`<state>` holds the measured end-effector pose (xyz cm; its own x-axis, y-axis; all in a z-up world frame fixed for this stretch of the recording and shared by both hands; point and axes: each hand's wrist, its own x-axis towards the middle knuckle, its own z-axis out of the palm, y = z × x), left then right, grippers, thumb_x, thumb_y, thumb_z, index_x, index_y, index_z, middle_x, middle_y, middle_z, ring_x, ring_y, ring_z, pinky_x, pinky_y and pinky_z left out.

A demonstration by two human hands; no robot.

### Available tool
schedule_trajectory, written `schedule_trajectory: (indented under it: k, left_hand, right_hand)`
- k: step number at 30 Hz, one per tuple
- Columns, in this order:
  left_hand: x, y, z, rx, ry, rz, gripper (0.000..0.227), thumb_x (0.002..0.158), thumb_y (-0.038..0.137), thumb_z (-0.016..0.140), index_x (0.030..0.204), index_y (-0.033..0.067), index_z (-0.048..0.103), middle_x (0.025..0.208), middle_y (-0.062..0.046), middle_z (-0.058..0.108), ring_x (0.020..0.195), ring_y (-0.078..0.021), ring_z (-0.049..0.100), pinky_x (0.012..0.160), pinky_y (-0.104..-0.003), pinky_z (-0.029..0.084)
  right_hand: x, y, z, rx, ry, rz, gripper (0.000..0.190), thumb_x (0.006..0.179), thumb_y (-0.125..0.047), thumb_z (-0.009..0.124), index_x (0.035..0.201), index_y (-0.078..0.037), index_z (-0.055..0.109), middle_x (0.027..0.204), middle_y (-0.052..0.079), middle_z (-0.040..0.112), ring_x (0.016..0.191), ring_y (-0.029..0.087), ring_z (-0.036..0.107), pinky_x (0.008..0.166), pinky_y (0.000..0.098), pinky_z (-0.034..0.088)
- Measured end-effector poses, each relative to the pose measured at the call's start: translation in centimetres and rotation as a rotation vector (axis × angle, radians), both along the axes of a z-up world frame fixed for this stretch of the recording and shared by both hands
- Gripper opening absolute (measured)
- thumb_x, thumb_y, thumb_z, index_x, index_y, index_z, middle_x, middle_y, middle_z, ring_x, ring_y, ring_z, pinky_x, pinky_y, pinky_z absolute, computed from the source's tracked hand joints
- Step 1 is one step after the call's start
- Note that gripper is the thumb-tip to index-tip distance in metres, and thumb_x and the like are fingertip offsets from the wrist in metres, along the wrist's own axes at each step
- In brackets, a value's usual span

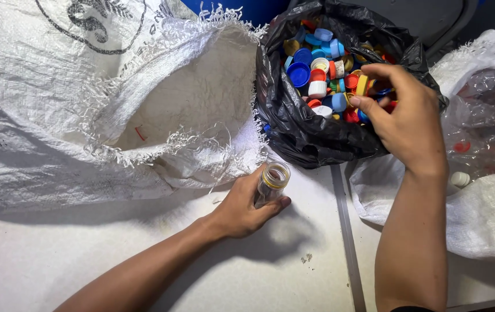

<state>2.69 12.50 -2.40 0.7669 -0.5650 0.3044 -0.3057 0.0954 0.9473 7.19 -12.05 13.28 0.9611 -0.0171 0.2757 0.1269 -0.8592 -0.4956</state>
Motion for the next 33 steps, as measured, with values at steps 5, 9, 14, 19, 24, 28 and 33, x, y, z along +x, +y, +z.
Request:
schedule_trajectory:
  k: [5, 9, 14, 19, 24, 28, 33]
  left_hand:
    - [-0.3, 0.1, 0.2, 0.02, -0.006, 0.01, 0.034, 0.096, 0.03, 0.071, 0.112, 0.0034, 0.057, 0.084, -0.009, 0.064, 0.075, -0.0174, 0.06, 0.07, -0.036, 0.051]
    - [-0.3, 0.0, 0.6, -0.025, -0.031, 0.006, 0.04, 0.094, 0.027, 0.07, 0.122, 0.0015, 0.056, 0.097, -0.012, 0.071, 0.084, -0.0201, 0.069, 0.077, -0.037, 0.055]
    - [-0.3, 0.1, 0.1, 0.017, -0.027, -0.01, 0.039, 0.093, 0.025, 0.071, 0.122, 0.0017, 0.058, 0.101, -0.013, 0.075, 0.088, -0.022, 0.074, 0.079, -0.037, 0.058]
    - [-0.4, 0.0, -0.1, -0.055, -0.135, -0.027, 0.04, 0.094, 0.022, 0.07, 0.125, 0.0012, 0.056, 0.107, -0.015, 0.075, 0.095, -0.0247, 0.075, 0.086, -0.038, 0.059]
    - [-0.5, 0.1, 0.7, 0.008, -0.052, -0.016, 0.037, 0.092, 0.024, 0.071, 0.119, 0.0017, 0.056, 0.096, -0.014, 0.074, 0.086, -0.0243, 0.075, 0.078, -0.038, 0.058]
    - [-0.5, 0.1, 0.5, 0.095, -0.057, -0.015, 0.036, 0.092, 0.026, 0.073, 0.112, 0.0014, 0.055, 0.084, -0.016, 0.071, 0.074, -0.0273, 0.07, 0.07, -0.04, 0.054]
    - [-0.9, -0.5, 0.1, 0.066, -0.106, 0.048, 0.035, 0.093, 0.026, 0.073, 0.114, 0.0027, 0.059, 0.091, -0.016, 0.072, 0.078, -0.0278, 0.072, 0.071, -0.039, 0.056]
  right_hand:
    - [-2.5, 1.9, 0.9, 0.084, -0.066, 0.329, 0.047, 0.087, -0.013, 0.083, 0.131, -0.005, 0.069, 0.126, 0.01, 0.073, 0.115, 0.02, 0.069, 0.098, 0.032, 0.055]
    - [-3.2, 4.5, 0.4, -0.023, 0.13, 0.812, 0.043, 0.082, -0.017, 0.081, 0.124, -0.011, 0.072, 0.123, 0.008, 0.074, 0.11, 0.022, 0.073, 0.092, 0.0332, 0.061]
    - [-3.5, 5.4, 0.1, -0.072, 0.187, 0.881, 0.039, 0.084, -0.017, 0.079, 0.123, -0.013, 0.074, 0.123, 0.007, 0.073, 0.108, 0.024, 0.071, 0.088, 0.0344, 0.06]
    - [-4.1, 5.4, 0.0, -0.073, 0.129, 0.93, 0.043, 0.086, -0.018, 0.078, 0.128, -0.013, 0.072, 0.118, 0.007, 0.072, 0.104, 0.024, 0.071, 0.087, 0.0354, 0.059]
    - [-4.2, 6.6, -0.7, -0.108, 0.171, 0.728, 0.042, 0.08, -0.035, 0.082, 0.106, -0.004, 0.071, 0.091, 0.009, 0.07, 0.077, 0.021, 0.072, 0.067, 0.033, 0.059]
    - [-4.4, 7.5, -1.3, -0.149, 0.132, 0.606, 0.05, 0.08, -0.048, 0.08, 0.076, -0.001, 0.063, 0.068, 0.01, 0.066, 0.059, 0.025, 0.068, 0.054, 0.0371, 0.053]
    - [-5.1, 8.3, -1.5, -0.377, 0.064, 0.448, 0.053, 0.087, -0.05, 0.072, 0.068, -0.002, 0.062, 0.055, 0.012, 0.062, 0.051, 0.031, 0.065, 0.05, 0.0432, 0.05]
